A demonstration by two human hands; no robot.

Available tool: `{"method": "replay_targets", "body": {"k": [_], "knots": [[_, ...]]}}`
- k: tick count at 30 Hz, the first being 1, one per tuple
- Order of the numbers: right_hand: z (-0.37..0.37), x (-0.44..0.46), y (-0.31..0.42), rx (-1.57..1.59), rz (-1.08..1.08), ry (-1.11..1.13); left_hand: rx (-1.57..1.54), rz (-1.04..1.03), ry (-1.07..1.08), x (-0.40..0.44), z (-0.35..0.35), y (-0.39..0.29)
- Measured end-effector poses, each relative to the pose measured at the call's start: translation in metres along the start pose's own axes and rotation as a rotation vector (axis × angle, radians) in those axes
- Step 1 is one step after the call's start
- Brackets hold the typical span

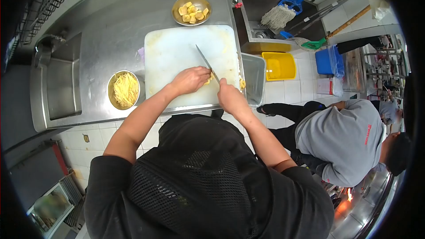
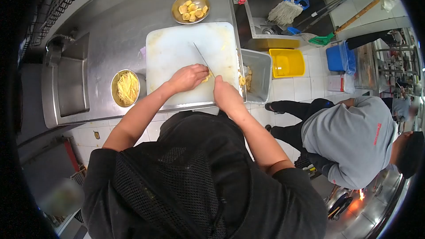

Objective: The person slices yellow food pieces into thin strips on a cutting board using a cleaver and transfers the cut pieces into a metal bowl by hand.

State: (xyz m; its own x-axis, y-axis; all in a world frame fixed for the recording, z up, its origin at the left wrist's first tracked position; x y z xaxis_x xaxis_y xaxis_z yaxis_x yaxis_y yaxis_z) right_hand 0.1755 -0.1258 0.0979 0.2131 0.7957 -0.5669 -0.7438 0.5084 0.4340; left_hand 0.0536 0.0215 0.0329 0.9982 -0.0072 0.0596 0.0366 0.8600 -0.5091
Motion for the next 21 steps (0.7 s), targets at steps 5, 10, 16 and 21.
{"method": "replay_targets", "body": {"k": [5,10,16,21], "knots": [[0.003,0.014,0.001,0.064,0.012,-0.004,0.021,-0.031,-0.054,-0.004,-0.005,0.002],[-0.008,0.002,0.003,0.037,-0.049,-0.013,0.025,0.003,-0.046,-0.003,-0.001,-0.001],[0.004,-0.002,0.012,0.05,-0.039,0.014,0.054,-0.022,-0.08,-0.004,-0.001,-0.001],[-0.002,0.021,0.008,0.094,0.009,-0.034,0.056,-0.019,-0.066,-0.004,-0.004,0.001]]}}
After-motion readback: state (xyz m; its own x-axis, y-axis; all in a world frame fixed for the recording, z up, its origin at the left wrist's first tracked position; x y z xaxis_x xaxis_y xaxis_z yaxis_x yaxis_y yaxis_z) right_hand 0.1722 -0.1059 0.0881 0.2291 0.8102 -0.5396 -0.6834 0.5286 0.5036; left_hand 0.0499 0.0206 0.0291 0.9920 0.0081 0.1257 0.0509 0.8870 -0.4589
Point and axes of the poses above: each hand's wrist, its own x-axis towards the middle knuckle, its own z-axis out of the back of the hand, y = z × x, the point moved 2 cm from there along x, towards the middle knuckle, and after that the axes turned 11 degrees about y, right-handed, at the moved point
